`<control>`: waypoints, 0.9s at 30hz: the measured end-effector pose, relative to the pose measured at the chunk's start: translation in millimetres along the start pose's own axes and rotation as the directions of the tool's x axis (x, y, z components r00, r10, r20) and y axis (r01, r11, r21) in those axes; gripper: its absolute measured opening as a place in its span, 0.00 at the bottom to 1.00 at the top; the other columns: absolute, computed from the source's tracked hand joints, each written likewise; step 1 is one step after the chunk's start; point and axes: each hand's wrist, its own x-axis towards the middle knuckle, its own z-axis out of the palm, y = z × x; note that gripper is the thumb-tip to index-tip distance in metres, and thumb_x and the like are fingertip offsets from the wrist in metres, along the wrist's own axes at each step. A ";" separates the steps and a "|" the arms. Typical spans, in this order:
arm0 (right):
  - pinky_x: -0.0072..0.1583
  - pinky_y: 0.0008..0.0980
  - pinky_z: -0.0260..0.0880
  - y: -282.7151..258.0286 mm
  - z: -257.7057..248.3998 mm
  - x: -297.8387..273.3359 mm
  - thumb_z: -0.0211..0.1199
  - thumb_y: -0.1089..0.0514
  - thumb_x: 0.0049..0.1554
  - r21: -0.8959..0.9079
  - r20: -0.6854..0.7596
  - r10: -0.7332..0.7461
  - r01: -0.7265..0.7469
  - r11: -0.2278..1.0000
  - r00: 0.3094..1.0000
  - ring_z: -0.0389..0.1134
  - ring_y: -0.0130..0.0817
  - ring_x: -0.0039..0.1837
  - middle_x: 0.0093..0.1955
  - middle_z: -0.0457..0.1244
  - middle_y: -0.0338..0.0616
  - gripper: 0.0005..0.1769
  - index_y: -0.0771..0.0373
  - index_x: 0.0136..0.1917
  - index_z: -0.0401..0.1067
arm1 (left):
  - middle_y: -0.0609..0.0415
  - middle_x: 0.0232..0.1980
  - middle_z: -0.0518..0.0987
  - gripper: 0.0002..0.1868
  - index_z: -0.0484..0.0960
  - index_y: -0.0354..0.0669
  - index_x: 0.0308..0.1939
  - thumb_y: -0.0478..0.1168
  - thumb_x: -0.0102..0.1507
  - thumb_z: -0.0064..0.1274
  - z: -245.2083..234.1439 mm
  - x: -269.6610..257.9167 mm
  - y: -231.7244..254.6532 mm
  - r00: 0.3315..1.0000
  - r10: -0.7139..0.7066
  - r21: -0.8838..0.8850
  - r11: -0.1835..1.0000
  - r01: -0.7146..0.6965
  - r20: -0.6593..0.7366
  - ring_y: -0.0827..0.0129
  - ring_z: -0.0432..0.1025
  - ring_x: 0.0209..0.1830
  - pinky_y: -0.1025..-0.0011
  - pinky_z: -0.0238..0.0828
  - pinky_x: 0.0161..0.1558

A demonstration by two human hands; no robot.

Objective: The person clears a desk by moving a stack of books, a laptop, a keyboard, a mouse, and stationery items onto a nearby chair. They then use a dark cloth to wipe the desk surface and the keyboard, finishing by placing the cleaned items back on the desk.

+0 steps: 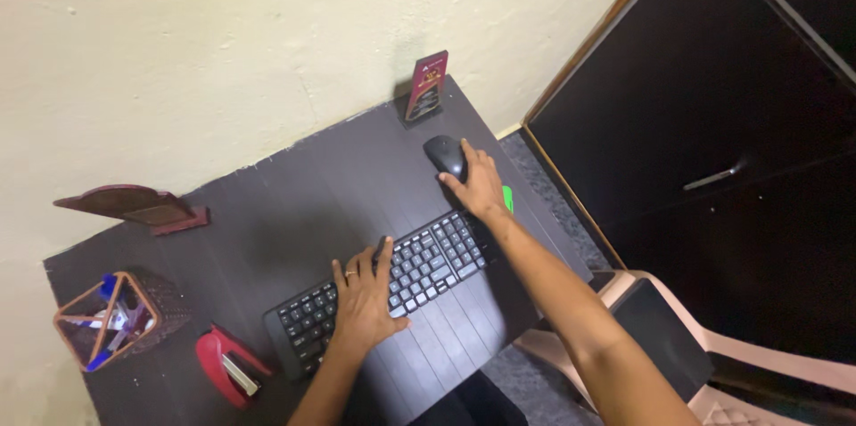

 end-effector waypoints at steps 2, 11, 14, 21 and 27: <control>0.67 0.45 0.62 -1.0 -6.4 -4.2 0.75 0.45 0.52 0.081 -0.045 0.031 -0.028 0.996 0.998 0.62 0.55 0.66 0.62 0.62 0.58 0.49 0.65 0.77 0.57 | 0.39 0.72 0.59 0.76 0.46 0.50 0.79 0.52 0.35 0.80 -1.0 -1.1 -1.1 0.999 0.024 -0.017 1.000 -0.024 -0.024 0.42 0.53 0.73 0.38 0.39 0.73; 0.67 0.38 0.67 -4.5 -76.8 -79.2 0.71 0.49 0.56 0.469 -0.262 0.092 0.044 0.882 0.961 0.68 0.43 0.67 0.68 0.63 0.55 0.44 0.63 0.79 0.58 | 0.42 0.66 0.66 0.67 0.56 0.49 0.75 0.48 0.35 0.75 -11.8 -5.2 35.5 0.943 0.236 0.079 0.972 -0.223 -0.236 0.44 0.60 0.66 0.43 0.51 0.67; 0.68 0.38 0.67 9.9 -113.7 -113.5 0.69 0.50 0.58 0.578 -0.341 0.142 0.088 0.811 0.929 0.66 0.42 0.70 0.74 0.58 0.55 0.43 0.63 0.80 0.56 | 0.42 0.65 0.67 0.68 0.59 0.48 0.75 0.49 0.33 0.75 -17.3 -6.8 71.2 0.924 0.295 0.063 0.955 -0.288 -0.242 0.44 0.61 0.66 0.43 0.52 0.65; 0.70 0.37 0.67 92.8 -202.7 -228.2 0.67 0.53 0.60 0.640 -0.501 0.353 0.064 0.765 0.790 0.66 0.40 0.71 0.75 0.59 0.54 0.43 0.61 0.82 0.52 | 0.37 0.65 0.68 0.63 0.61 0.44 0.73 0.49 0.36 0.74 13.8 -13.1 189.5 0.792 0.570 0.082 0.819 -0.568 -0.217 0.41 0.62 0.65 0.43 0.52 0.66; 0.66 0.36 0.64 191.3 -252.7 -362.2 0.66 0.52 0.62 0.632 -0.598 0.551 -0.082 0.771 0.582 0.64 0.40 0.67 0.69 0.61 0.57 0.40 0.64 0.81 0.55 | 0.37 0.66 0.66 0.67 0.59 0.44 0.74 0.48 0.33 0.76 74.3 -41.3 306.5 0.702 0.713 0.040 0.701 -0.712 0.008 0.41 0.60 0.66 0.44 0.51 0.66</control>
